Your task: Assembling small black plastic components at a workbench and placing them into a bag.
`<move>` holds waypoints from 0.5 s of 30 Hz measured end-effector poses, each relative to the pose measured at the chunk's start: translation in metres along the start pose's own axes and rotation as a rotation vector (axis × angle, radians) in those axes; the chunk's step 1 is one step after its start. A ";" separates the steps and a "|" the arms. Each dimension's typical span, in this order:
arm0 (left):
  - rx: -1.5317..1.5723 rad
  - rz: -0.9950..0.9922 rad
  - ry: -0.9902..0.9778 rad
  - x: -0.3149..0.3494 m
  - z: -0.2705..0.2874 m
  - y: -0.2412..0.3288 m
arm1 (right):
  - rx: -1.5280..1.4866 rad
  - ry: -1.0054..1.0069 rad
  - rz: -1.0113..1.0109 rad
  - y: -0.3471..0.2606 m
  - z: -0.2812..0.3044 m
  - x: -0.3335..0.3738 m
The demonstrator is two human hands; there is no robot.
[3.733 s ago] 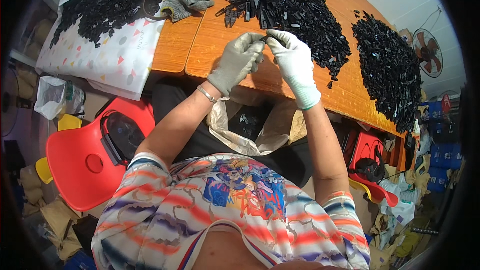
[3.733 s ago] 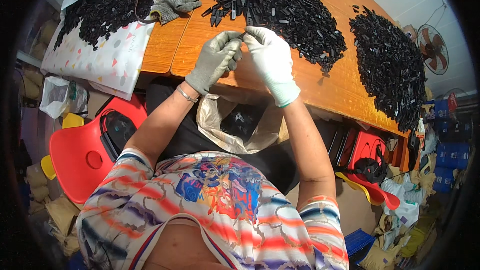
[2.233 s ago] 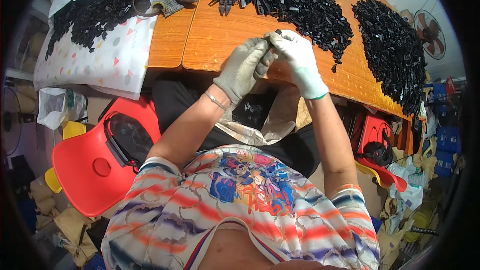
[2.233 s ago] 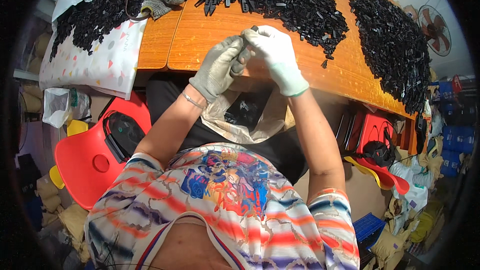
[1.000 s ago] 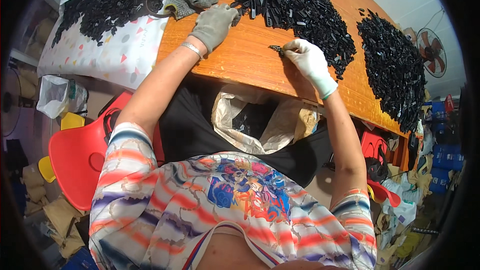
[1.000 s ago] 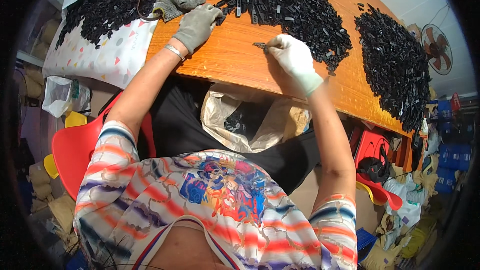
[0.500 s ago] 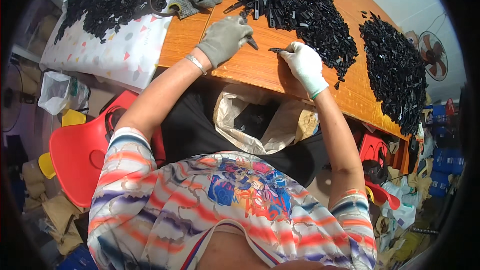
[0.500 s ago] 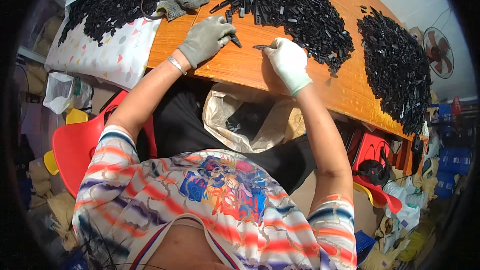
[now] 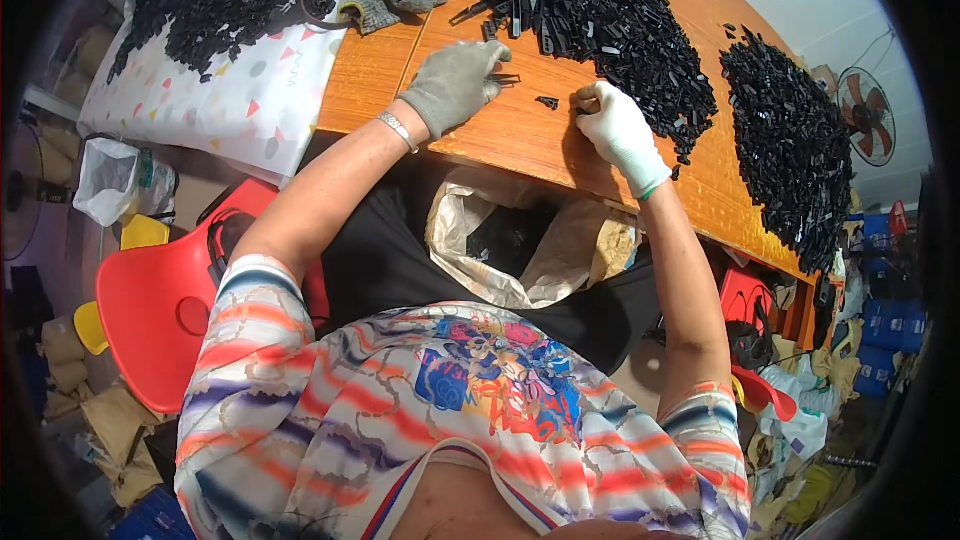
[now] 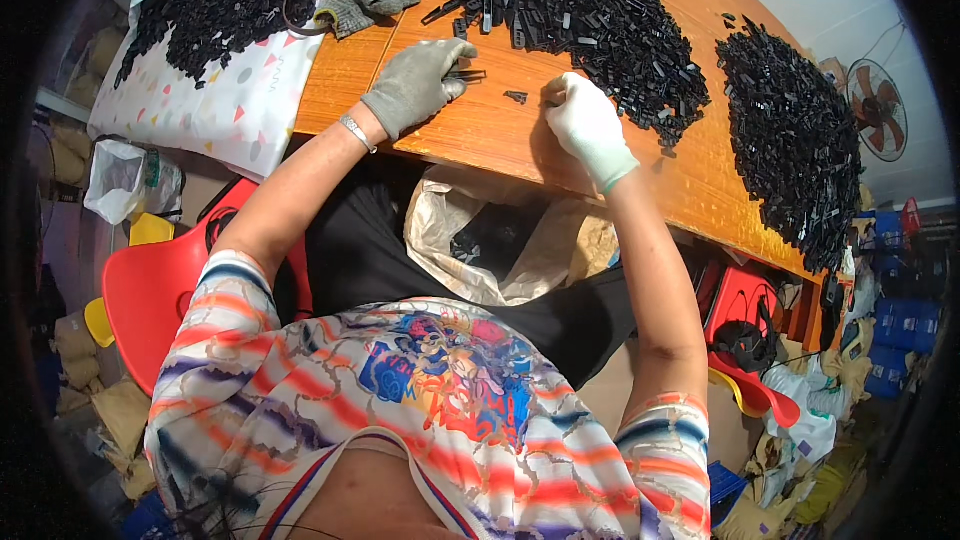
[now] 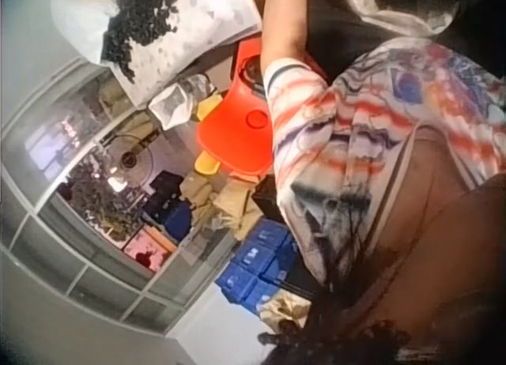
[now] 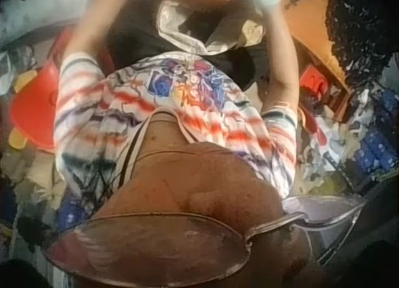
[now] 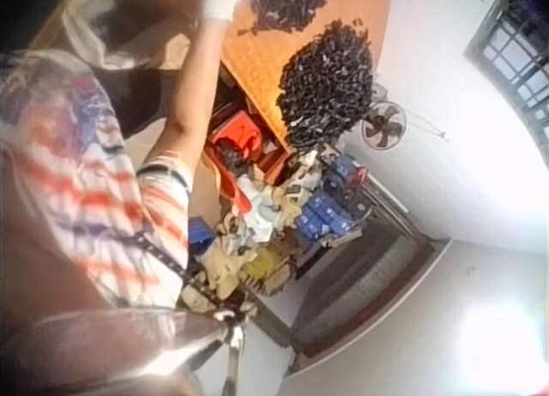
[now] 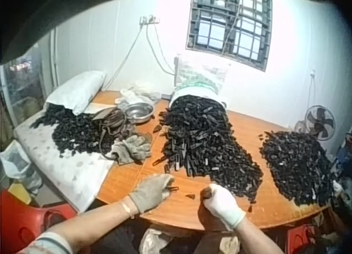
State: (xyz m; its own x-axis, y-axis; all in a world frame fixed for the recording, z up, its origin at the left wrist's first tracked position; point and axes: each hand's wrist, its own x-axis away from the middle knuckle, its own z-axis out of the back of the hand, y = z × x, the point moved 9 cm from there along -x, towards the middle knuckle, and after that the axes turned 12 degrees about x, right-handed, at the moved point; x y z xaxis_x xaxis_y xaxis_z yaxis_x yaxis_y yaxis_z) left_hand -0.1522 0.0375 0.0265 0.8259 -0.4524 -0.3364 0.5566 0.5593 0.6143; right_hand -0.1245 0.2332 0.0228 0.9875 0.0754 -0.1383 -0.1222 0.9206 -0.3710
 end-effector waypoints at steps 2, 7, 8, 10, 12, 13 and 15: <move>-0.084 -0.033 -0.033 0.000 -0.005 -0.002 | -0.008 -0.105 -0.098 -0.005 0.005 0.001; 0.152 0.091 0.035 0.004 -0.003 0.001 | -0.276 -0.077 -0.173 -0.014 0.012 0.006; 0.271 0.152 0.054 0.006 -0.004 -0.002 | -0.277 -0.078 -0.174 -0.020 0.013 0.007; 0.357 0.169 0.042 0.010 -0.009 0.003 | -0.633 -0.170 -0.261 -0.034 0.002 0.010; 0.445 0.182 0.032 0.011 -0.018 0.002 | -0.618 -0.179 -0.292 -0.041 -0.002 0.012; 0.469 0.060 0.105 0.012 -0.020 0.005 | -0.612 -0.109 -0.235 -0.042 -0.002 0.009; 0.494 -0.062 0.174 0.012 -0.009 0.025 | -0.613 -0.003 -0.198 -0.042 0.000 0.008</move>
State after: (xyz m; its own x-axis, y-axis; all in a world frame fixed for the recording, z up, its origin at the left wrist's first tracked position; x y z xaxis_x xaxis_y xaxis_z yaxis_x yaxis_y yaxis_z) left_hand -0.1274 0.0525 0.0318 0.8188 -0.3286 -0.4707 0.5311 0.1223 0.8384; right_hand -0.1115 0.1949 0.0369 0.9974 -0.0713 -0.0114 0.0283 0.5314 -0.8467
